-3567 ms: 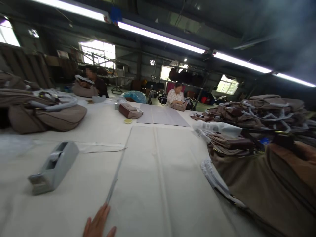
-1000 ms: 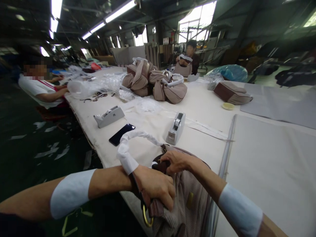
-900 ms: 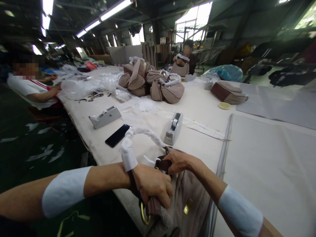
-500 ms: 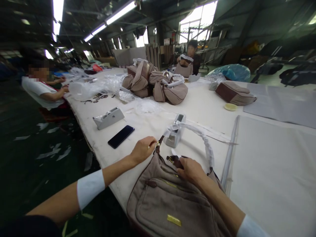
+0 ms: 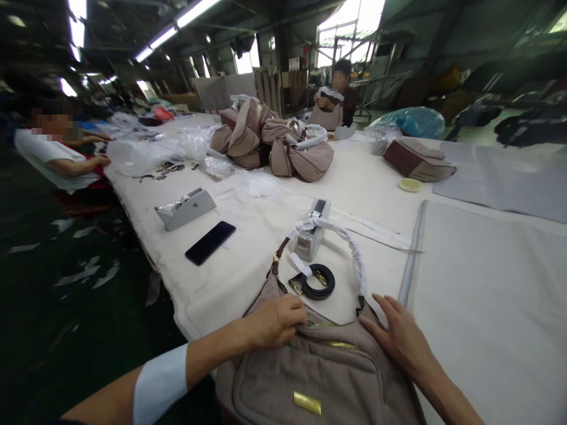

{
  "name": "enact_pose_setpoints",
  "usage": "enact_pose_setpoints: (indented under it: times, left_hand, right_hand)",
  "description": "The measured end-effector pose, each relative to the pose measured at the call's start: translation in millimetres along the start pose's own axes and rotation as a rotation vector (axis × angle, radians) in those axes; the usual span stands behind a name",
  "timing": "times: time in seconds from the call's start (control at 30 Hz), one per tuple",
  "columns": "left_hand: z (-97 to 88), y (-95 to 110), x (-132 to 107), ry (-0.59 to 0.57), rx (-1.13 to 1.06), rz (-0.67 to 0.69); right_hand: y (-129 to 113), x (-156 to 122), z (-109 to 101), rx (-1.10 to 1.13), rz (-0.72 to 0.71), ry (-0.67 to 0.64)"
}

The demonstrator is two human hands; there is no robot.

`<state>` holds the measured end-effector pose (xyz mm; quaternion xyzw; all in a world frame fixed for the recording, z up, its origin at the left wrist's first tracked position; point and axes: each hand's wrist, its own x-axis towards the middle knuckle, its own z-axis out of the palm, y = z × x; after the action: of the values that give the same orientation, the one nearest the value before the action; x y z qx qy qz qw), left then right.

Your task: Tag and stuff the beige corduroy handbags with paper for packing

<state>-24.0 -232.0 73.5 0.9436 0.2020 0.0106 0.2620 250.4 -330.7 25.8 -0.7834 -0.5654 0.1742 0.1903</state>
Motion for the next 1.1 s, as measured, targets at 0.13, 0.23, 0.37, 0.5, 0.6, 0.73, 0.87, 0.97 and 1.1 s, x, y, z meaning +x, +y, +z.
enact_pose_setpoints:
  times: [0.13, 0.23, 0.37, 0.5, 0.6, 0.73, 0.87, 0.97, 1.1]
  left_hand:
    - [-28.0, -1, -16, 0.127, -0.03, 0.206]
    - [-41.6, -3, -26, 0.196, -0.006, 0.254]
    - [-40.7, -7, -25, 0.258, -0.016, 0.219]
    - [-33.2, -4, -18, 0.308, -0.035, 0.22]
    - [-34.0, 2, -17, 0.376, -0.074, 0.28]
    - [-29.3, 3, -12, 0.459, -0.08, 0.245]
    - [-10.5, -7, -2, 0.489, -0.061, 0.207]
    - [0.9, -15, 1, 0.479, -0.05, 0.217]
    - [10.2, -23, 3, 0.448, -0.016, 0.192]
  right_hand:
    - [28, -51, 9, 0.377, 0.123, -0.206]
    - [15, -86, 14, 0.417, -0.04, -0.036]
    - [-32, -77, 16, 0.156, -0.451, 0.338]
    - [-79, -20, 43, -0.036, -0.834, 0.059]
    - [-100, 18, 71, -0.059, -0.892, -0.162]
    - [-102, 35, 62, -0.058, -0.829, -0.186]
    - [-61, -12, 3, -0.063, -0.533, 0.024]
    - [-16, -81, -26, -0.225, -0.091, 0.387]
    - [26, -143, -16, -0.558, 0.239, 0.149]
